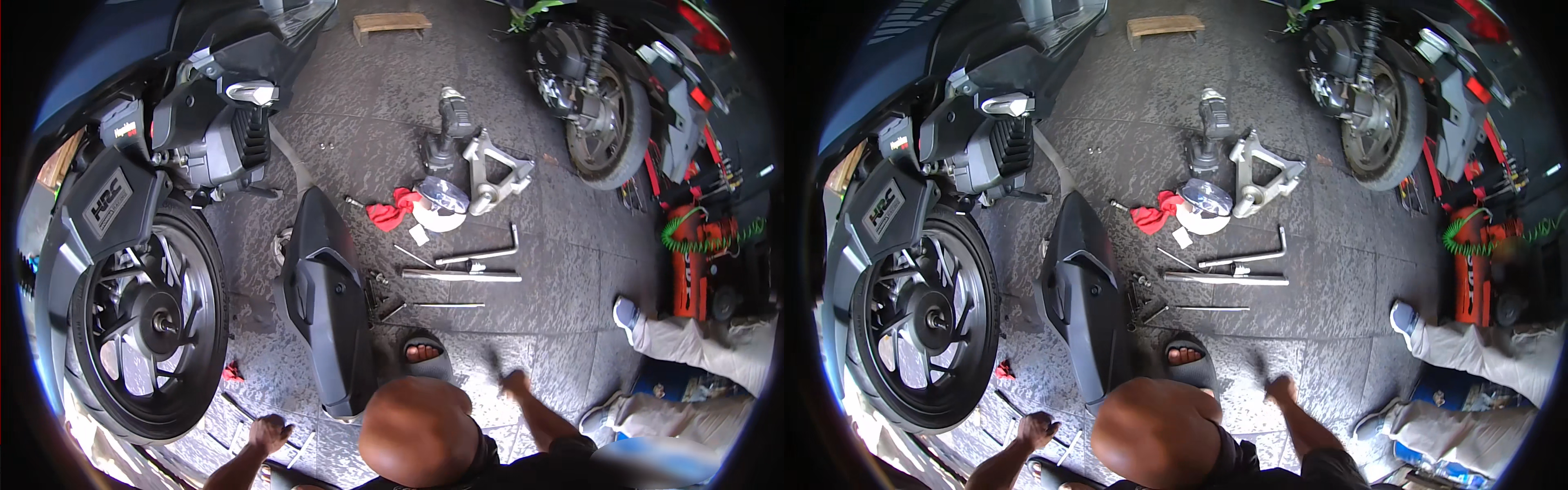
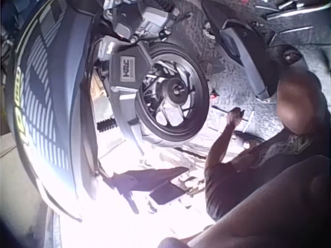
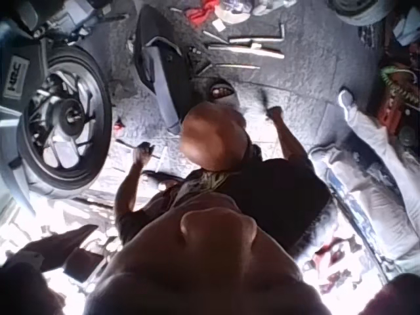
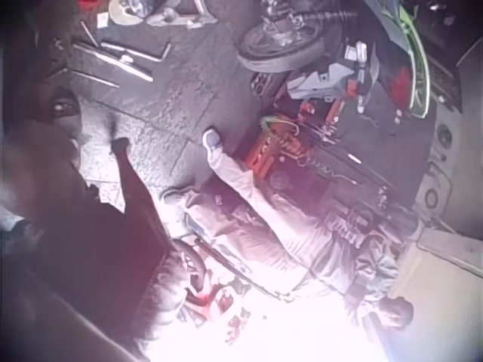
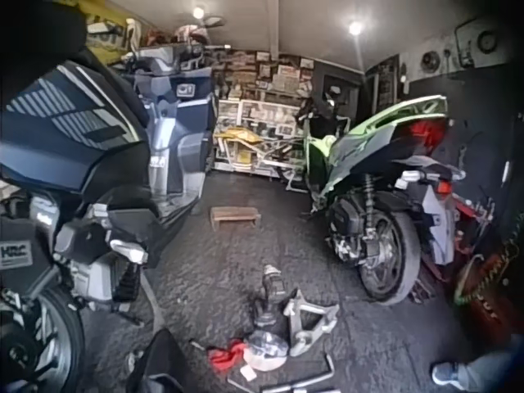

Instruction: Repairing the rear engine components and reinstalling the rear wheel of a motorcycle.

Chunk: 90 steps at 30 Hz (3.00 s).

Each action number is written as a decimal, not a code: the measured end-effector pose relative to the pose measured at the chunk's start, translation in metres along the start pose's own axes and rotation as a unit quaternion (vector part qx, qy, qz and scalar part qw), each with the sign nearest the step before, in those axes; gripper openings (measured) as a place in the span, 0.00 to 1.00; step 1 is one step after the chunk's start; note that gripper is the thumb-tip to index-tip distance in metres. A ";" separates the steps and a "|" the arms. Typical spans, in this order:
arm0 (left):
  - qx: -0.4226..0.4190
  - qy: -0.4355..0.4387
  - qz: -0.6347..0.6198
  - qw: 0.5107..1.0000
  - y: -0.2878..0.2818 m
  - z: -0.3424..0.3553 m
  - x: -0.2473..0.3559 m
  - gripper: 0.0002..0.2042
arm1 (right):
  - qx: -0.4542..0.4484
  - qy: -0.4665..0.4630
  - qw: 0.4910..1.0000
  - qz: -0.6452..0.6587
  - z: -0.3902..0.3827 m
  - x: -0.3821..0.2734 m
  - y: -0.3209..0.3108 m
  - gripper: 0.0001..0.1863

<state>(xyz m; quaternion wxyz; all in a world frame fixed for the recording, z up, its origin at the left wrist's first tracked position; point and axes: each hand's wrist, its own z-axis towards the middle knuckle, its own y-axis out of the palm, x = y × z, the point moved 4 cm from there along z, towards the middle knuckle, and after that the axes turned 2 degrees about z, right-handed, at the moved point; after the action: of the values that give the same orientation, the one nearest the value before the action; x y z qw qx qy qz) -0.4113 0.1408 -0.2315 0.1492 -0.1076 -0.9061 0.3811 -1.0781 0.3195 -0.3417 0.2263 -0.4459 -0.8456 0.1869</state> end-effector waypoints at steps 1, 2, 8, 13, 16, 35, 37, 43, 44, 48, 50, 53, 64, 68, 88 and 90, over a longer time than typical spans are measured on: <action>-0.012 -0.023 -0.024 0.999 0.002 0.007 0.008 0.20 | 0.170 -0.109 0.976 -0.083 0.037 0.007 -0.060 0.27; -0.028 -0.092 -0.033 0.995 0.006 -0.022 -0.006 0.21 | 0.375 -0.185 0.908 -0.030 0.001 -0.061 -0.130 0.17; 0.011 -0.392 -0.466 0.793 0.074 -0.093 -0.028 0.17 | 0.056 -0.105 0.820 0.559 0.008 -0.279 -0.371 0.49; 0.011 -0.366 -0.631 0.684 0.055 -0.138 0.021 0.17 | 0.078 -0.048 0.860 0.502 0.042 -0.344 -0.391 0.38; 0.041 -0.390 -0.619 0.680 0.055 -0.162 0.049 0.18 | 0.049 -0.052 0.829 0.554 0.080 -0.353 -0.382 0.36; 0.160 -0.080 -0.584 0.792 -0.172 -0.013 0.137 0.17 | -0.253 -0.434 0.477 0.721 -0.230 -0.300 -0.304 0.18; 0.192 -0.028 -0.591 0.783 -0.189 -0.014 0.145 0.12 | -0.493 -0.509 0.395 0.585 -0.285 -0.328 -0.292 0.19; 0.286 0.014 -0.607 0.742 -0.205 -0.049 0.127 0.10 | -0.615 -0.543 0.332 0.466 -0.377 -0.375 -0.232 0.18; 0.307 0.014 -0.600 0.739 -0.204 -0.057 0.120 0.09 | -0.619 -0.544 0.340 0.454 -0.387 -0.380 -0.223 0.17; 0.358 0.004 -0.635 0.685 -0.195 -0.076 0.094 0.12 | -0.617 -0.484 0.448 0.430 -0.411 -0.388 -0.177 0.13; 0.405 -0.013 -0.632 0.660 -0.193 -0.094 0.079 0.13 | -0.625 -0.409 0.516 0.420 -0.419 -0.399 -0.134 0.12; 0.474 0.015 -0.629 0.616 -0.209 -0.108 0.068 0.13 | -0.546 -0.371 0.624 0.419 -0.416 -0.414 -0.080 0.12; 0.579 -0.030 -0.571 0.581 -0.234 -0.171 0.042 0.14 | -0.480 -0.359 0.598 0.532 -0.427 -0.507 0.047 0.11; 0.578 -0.047 -0.526 0.622 -0.259 -0.194 0.047 0.14 | -0.467 -0.357 0.597 0.546 -0.413 -0.545 0.060 0.14; 0.554 -0.118 -0.553 0.611 -0.375 -0.076 0.096 0.14 | -0.327 -0.409 0.638 0.564 -0.420 -0.593 0.030 0.22; 0.572 -0.109 -0.568 0.582 -0.376 -0.071 0.081 0.14 | -0.330 -0.389 0.654 0.559 -0.415 -0.598 0.033 0.22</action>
<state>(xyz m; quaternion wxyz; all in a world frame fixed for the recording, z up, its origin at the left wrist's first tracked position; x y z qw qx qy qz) -0.4921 -0.0459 0.1029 0.2657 0.5785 -0.3872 0.6669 -0.5288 -0.1168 -0.1443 -0.4322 -0.7661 -0.4537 0.1432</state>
